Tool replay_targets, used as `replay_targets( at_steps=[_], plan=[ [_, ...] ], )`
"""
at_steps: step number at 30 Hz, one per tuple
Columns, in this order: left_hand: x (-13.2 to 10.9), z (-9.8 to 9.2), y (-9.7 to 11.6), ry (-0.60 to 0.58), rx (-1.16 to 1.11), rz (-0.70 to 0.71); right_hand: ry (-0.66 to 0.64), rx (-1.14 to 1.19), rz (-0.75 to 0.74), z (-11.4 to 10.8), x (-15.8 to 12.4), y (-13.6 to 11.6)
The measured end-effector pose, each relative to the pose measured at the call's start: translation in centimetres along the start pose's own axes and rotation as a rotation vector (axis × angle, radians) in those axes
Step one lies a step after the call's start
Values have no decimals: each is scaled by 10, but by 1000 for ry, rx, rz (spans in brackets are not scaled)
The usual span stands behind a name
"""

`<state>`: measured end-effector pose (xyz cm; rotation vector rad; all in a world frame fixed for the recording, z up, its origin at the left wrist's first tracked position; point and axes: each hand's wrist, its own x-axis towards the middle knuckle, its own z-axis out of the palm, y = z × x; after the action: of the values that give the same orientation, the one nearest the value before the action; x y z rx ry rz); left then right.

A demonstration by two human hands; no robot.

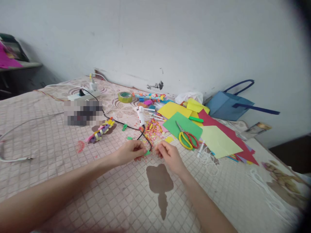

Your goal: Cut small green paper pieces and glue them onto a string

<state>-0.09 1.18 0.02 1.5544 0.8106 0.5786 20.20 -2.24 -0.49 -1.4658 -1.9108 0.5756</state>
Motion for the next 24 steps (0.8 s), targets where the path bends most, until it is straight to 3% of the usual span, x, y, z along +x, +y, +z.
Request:
replay_targets(
  at_steps=[6,9,12,18,21,24],
  plan=[
    [3,-2,-5,70,-56,-26,390,-314,202,-61,15,71],
    [3,-2,-6,79,-134,-78,445,-408,290,-80,16,101],
    [2,-2,-5,67,-236,-123,433,-416,345,-83,17,118],
    [2,-4,-2,75,-455,-157,480,-286,359,-80,19,119],
    [2,-4,1,103,-515,-161,551,-143,325,-81,20,105],
    [0,-3,5,123,-512,-152,538,79,248,-76,18,81]
  ],
)
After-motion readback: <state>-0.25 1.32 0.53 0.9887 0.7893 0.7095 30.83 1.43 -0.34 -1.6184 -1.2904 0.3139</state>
